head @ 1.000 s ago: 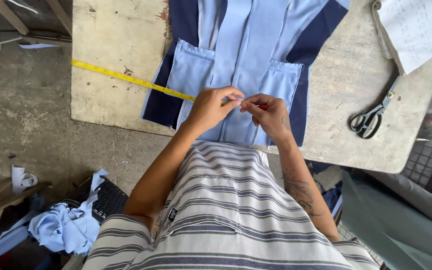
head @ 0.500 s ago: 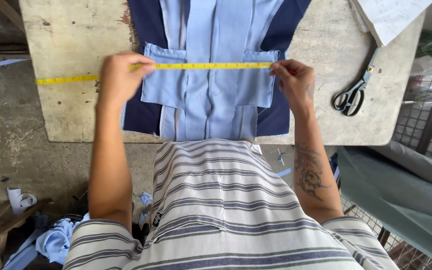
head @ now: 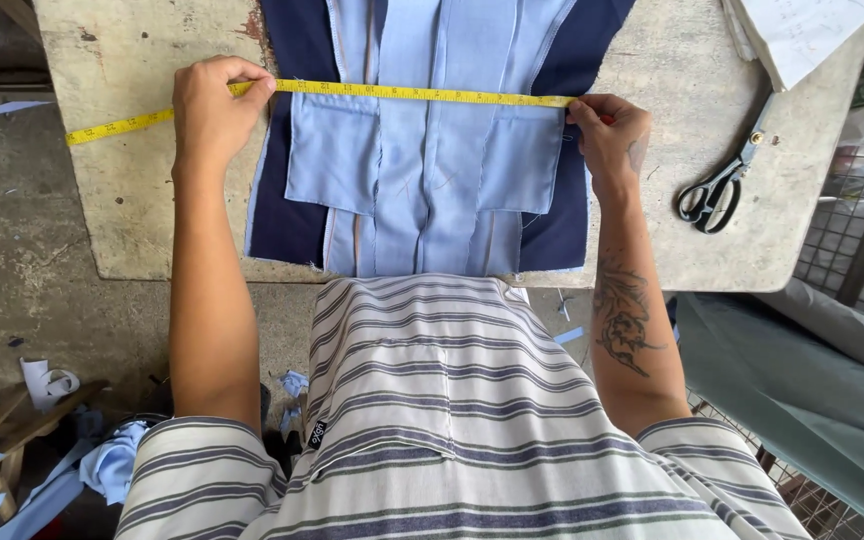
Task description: The person measures a light blue fabric piece laid on a dark blue base using a yellow tape measure and a metal ruler. They mark measurements with a red marker and record values in a notebook.
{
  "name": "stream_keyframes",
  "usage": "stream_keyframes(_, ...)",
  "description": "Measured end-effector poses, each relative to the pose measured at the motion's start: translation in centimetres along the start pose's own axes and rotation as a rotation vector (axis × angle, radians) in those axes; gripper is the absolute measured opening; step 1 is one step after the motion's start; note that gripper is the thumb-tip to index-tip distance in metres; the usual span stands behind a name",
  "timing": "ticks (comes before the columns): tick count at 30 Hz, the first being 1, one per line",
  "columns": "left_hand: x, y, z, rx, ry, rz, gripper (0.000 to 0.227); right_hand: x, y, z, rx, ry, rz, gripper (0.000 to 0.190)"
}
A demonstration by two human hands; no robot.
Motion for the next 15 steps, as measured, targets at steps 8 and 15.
stream_keyframes(8,-0.7,1.7,-3.5,0.097,0.115,0.049,0.011,-0.7,0.3,1.2,0.129,0.071,0.021,0.013)
stream_keyframes(15,-0.1,0.4,-0.3,0.172,-0.027,0.017,0.009,-0.2,0.3,0.7,0.064,0.019,0.011,0.012)
Point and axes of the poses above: each hand's wrist, its own x-axis away from the middle knuckle, its own y-axis out of the palm, z = x × y, the point moved 4 cm from there along -x, towards the middle knuckle, and after that the axes turned 5 degrees about x, right-handed, at the moved point
